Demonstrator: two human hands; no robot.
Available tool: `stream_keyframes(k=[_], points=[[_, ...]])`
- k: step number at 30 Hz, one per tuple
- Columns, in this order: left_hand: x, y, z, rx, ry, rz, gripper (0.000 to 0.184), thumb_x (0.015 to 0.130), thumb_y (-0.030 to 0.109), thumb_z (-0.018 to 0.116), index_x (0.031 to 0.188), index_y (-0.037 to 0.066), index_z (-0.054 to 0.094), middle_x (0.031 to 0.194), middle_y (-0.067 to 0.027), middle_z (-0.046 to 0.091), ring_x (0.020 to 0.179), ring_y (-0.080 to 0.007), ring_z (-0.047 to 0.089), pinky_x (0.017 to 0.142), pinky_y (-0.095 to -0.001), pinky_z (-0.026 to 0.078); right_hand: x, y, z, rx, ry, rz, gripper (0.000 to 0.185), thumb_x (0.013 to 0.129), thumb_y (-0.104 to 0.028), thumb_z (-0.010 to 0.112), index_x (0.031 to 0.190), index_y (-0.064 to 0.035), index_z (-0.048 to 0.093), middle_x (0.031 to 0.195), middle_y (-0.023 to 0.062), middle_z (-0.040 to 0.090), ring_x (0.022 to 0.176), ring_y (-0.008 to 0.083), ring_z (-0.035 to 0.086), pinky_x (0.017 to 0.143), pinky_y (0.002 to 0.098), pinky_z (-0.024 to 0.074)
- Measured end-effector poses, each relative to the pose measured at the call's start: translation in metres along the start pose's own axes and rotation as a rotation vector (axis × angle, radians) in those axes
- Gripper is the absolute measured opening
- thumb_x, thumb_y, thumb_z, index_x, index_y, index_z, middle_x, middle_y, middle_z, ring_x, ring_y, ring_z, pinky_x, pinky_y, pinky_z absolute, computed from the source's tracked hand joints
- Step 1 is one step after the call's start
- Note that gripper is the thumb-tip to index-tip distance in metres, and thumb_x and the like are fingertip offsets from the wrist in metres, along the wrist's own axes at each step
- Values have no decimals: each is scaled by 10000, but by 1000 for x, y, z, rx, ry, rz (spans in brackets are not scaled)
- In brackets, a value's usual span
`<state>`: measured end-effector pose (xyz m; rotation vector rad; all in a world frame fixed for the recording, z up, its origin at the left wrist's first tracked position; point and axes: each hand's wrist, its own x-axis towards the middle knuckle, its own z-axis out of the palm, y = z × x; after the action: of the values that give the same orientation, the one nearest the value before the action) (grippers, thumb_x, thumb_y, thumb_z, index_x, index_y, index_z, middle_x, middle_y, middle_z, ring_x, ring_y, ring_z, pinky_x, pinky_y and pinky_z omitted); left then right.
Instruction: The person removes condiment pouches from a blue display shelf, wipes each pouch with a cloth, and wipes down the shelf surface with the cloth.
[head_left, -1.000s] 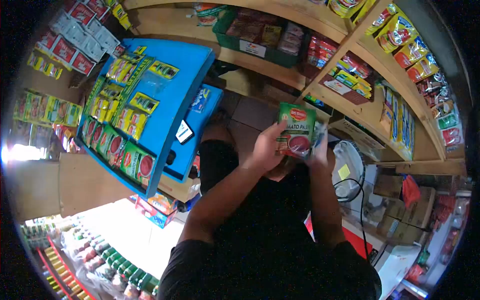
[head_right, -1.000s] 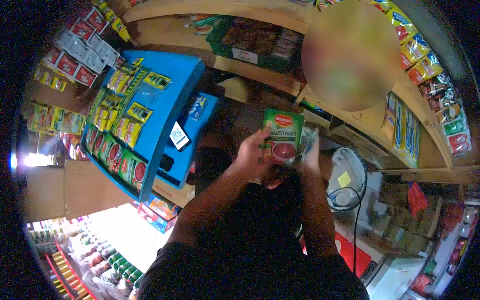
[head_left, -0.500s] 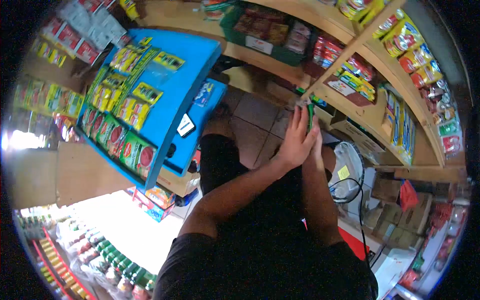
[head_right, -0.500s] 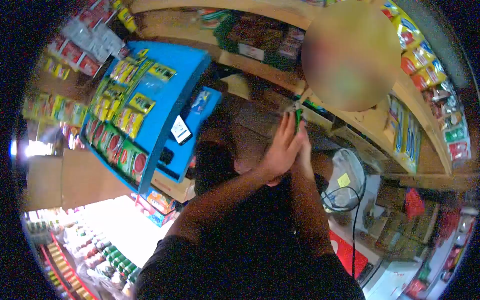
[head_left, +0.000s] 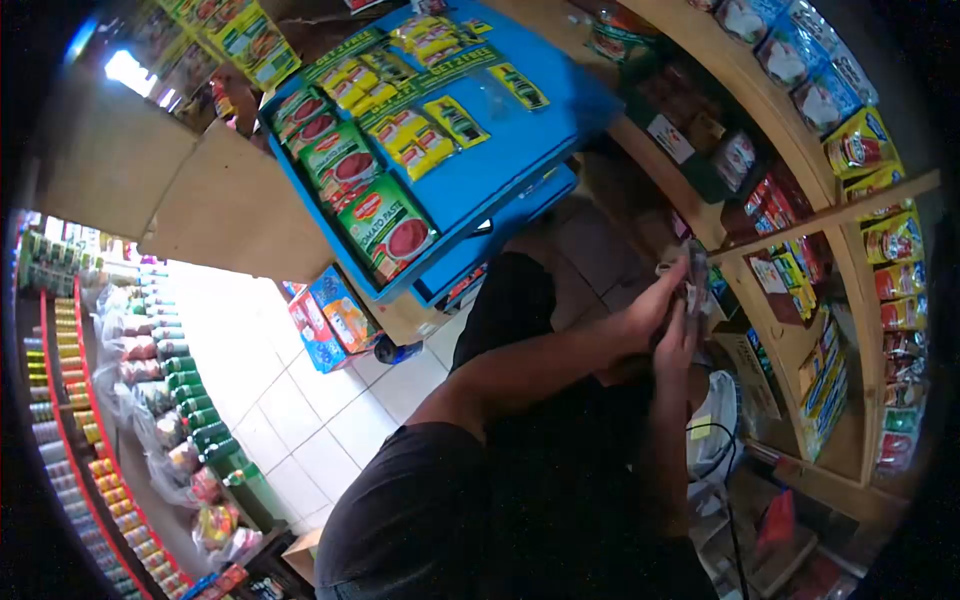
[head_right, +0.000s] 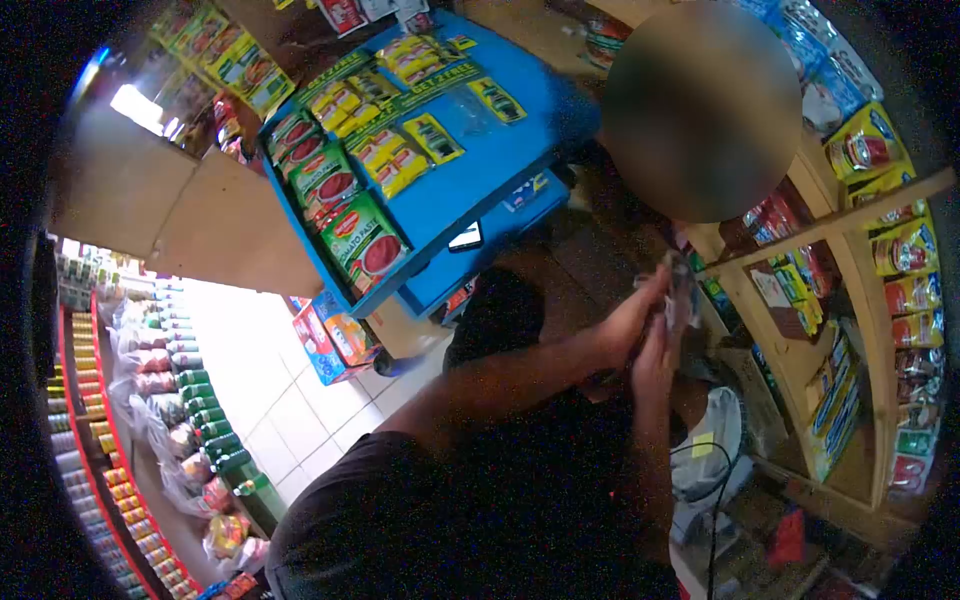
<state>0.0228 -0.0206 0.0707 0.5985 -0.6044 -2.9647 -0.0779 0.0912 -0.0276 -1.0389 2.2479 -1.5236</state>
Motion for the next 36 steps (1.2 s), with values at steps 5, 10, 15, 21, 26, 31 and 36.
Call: stream_keyframes(k=[5, 10, 15, 21, 26, 31, 36], points=[[6, -32, -46, -369, -221, -25, 484, 901, 175, 507, 1371, 83, 440, 1252, -113, 566, 1103, -276, 578, 959, -441, 451, 51, 34, -27, 740, 139, 579, 442, 1002, -309, 431, 1306, 4, 505, 1321, 167, 540, 1208, 292, 521, 1018, 388, 405], [-75, 11, -115, -357, -476, -35, 488, 837, 219, 549, 1300, 75, 491, 1215, -139, 578, 1127, -297, 567, 948, -452, 462, 20, 45, -54, 1027, 14, 303, 568, 986, -385, 419, 1433, -39, 361, 1463, 178, 385, 1310, 355, 406, 1113, 472, 303], [-216, 19, -225, -314, -29, 355, 621, 757, 226, 554, 1327, -4, 466, 1311, -200, 526, 1218, -357, 514, 1048, -508, 402, -22, 101, -72, 466, 168, -16, 649, 976, -455, 384, 1470, -45, 290, 1522, 180, 292, 1371, 392, 314, 1130, 516, 262], [-306, 36, -329, -97, 712, 700, 576, 739, 189, 465, 1297, 46, 484, 1225, -133, 583, 1119, -287, 587, 945, -484, 491, -13, 53, -47, 950, 134, 224, 672, 954, -460, 408, 1471, -43, 299, 1532, 170, 283, 1401, 380, 265, 1134, 508, 255], [-278, 71, -407, 364, 1227, 877, 502, 959, 350, 476, 1327, 10, 455, 1247, -145, 554, 1143, -239, 544, 944, -358, 443, 16, 86, -57, 1792, -178, 437, 670, 947, -444, 425, 1468, -39, 308, 1534, 157, 290, 1409, 358, 263, 1136, 508, 248], [-282, 164, -210, 960, 1593, 1163, 384, 956, 271, 570, 1208, -19, 591, 1196, -203, 606, 1128, -251, 576, 948, -354, 441, 11, 82, -64, 2357, -80, 609, 691, 932, -478, 470, 1449, -39, 339, 1477, 162, 389, 1364, 357, 351, 1114, 503, 299], [-268, 240, -126, 1751, 1951, 199, 494, 839, 545, 617, 1010, 91, 710, 1080, -150, 669, 999, -328, 635, 811, -400, 502, -1, 78, -57, 1961, -135, 461, 668, 930, -467, 479, 1428, -36, 369, 1442, 165, 422, 1333, 352, 386, 1095, 495, 324]])
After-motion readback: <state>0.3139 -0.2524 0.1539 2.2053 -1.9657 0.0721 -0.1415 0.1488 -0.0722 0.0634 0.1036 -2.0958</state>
